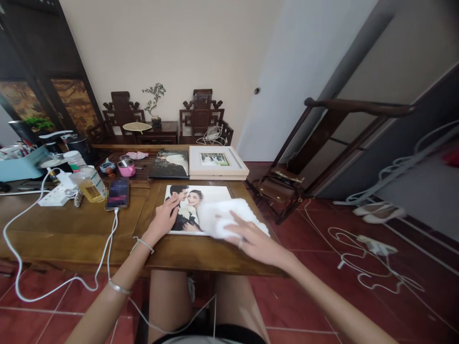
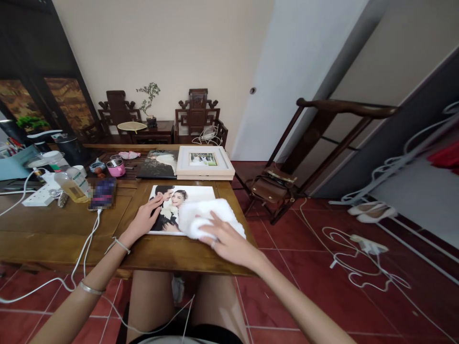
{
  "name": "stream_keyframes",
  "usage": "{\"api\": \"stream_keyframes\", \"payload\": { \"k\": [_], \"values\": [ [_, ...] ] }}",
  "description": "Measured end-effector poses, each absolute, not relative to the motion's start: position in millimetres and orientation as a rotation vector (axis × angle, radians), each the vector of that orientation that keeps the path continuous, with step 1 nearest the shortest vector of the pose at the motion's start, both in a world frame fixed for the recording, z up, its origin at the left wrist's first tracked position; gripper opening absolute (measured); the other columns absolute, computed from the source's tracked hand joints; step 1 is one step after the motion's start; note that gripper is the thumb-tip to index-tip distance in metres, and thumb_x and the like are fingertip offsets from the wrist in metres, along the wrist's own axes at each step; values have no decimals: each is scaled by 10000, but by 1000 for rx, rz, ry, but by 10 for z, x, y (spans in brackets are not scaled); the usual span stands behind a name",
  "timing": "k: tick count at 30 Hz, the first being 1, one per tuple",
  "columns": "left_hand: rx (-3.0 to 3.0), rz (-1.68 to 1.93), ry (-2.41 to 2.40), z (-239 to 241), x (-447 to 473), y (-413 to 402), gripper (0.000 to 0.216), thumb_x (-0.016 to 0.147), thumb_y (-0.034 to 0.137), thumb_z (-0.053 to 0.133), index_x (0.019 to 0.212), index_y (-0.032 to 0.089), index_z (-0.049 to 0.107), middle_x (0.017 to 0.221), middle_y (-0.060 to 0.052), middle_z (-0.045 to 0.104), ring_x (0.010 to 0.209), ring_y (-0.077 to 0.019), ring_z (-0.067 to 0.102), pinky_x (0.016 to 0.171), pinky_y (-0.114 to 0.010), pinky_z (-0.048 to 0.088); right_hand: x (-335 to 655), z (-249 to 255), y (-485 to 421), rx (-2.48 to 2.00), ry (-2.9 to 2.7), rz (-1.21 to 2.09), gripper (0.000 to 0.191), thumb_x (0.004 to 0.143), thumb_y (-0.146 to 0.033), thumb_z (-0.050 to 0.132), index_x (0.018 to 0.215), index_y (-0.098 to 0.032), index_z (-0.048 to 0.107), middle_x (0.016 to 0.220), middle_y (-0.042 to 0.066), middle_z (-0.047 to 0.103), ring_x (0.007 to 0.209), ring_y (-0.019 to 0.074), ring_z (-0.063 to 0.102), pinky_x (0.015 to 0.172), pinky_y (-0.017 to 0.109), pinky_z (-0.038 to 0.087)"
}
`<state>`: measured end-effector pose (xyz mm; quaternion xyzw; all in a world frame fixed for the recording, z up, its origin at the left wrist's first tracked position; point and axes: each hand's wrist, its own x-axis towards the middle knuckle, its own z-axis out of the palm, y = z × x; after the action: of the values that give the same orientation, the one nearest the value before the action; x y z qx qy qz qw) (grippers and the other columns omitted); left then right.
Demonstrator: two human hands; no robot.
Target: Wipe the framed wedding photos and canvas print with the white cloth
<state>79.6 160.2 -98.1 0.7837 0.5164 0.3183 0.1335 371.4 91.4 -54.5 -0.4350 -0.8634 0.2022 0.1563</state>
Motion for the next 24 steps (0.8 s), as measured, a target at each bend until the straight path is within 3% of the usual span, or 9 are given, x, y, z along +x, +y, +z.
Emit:
{"api": "stream_keyframes", "payload": {
  "k": [6, 11, 18, 21, 24],
  "values": [
    [2294, 937, 1485, -997, 788, 1599, 390, 928, 203, 413, 1271, 212, 599, 1442, -83, 498, 1376, -221, 412, 1134, -455, 346, 3643, -441, 610, -904, -2682, 537, 262, 918, -253, 462, 971, -259, 719, 1446, 28, 488, 1385, 273, 357, 1154, 504, 265],
    [2313, 937, 1470, -987, 773, 1612, 373, 931, 219, 413, 1243, 212, 617, 1427, -77, 518, 1366, -211, 428, 1147, -434, 335, 3528, -507, 1318, -1108, -2567, 494, 318, 925, -352, 467, 1120, -249, 697, 1332, 53, 603, 1373, 326, 368, 1088, 516, 352],
    [2299, 923, 1470, -976, 754, 1610, 373, 936, 232, 407, 1250, 186, 603, 1433, -99, 508, 1368, -210, 426, 1152, -435, 324, 3239, -509, 2308, -1089, -2439, 348, 349, 963, -318, 390, 1125, -194, 674, 1201, 83, 684, 1124, 301, 611, 1085, 508, 314],
    [2274, 928, 1474, -985, 753, 1606, 396, 939, 230, 405, 1301, 195, 560, 1451, -96, 488, 1374, -215, 417, 1144, -456, 327, 3182, -486, 2224, -1079, -2465, 327, 313, 939, -252, 422, 1106, -187, 679, 1148, 95, 705, 1085, 306, 626, 1052, 521, 341],
    [2269, 937, 1477, -985, 761, 1602, 410, 938, 225, 407, 1328, 223, 534, 1459, -80, 482, 1379, -212, 409, 1145, -452, 324, 3193, -483, 1822, -973, -2564, 292, 275, 922, -217, 459, 1069, -203, 691, 1221, 95, 671, 1202, 290, 557, 1098, 526, 285]
  ]
}}
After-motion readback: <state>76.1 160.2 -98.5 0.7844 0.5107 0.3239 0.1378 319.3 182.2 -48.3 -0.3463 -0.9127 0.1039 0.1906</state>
